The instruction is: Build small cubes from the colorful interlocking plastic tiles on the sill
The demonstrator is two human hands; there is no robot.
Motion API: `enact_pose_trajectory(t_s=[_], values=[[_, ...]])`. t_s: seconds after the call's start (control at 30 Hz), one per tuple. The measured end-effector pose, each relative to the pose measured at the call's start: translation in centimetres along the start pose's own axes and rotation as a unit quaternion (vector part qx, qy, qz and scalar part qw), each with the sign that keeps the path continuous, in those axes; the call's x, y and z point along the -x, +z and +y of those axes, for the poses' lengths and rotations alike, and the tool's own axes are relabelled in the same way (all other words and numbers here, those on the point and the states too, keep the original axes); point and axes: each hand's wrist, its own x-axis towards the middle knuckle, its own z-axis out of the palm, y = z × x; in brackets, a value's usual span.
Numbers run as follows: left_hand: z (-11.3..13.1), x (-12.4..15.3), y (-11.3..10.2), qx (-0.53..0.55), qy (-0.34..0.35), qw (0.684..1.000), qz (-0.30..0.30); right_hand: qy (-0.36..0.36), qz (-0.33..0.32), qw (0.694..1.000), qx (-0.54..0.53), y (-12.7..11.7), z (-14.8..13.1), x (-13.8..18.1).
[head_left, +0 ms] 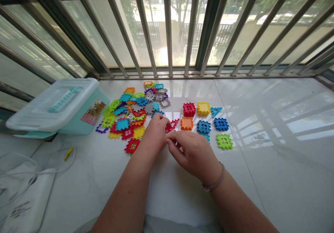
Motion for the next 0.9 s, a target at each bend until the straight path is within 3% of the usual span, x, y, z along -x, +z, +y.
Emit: enact_pose_trajectory(t_s=[0.23, 0.37, 0.57, 0.9], values=[[0.2, -0.2, -0.1, 0.060, 0.053, 0.996, 0.040, 0.002, -0.005, 1.000, 0.005, 0.0, 0.0, 0.0], [0.4, -0.4, 0.0, 0.045, 0.098, 0.994, 0.018, 0.009, -0.009, 1.000, 0.016, 0.0, 0.0, 0.0], [0.0, -0.7, 0.5, 0.005, 0.069, 0.997, -0.041, 0.010, -0.006, 1.000, 0.023, 0.1, 0.0, 0.1], [-0.6, -1.2, 1.4, -0.042, 0.068, 0.996, -0.027, 0.012, -0.012, 1.000, 0.017, 0.0, 0.1, 0.1]])
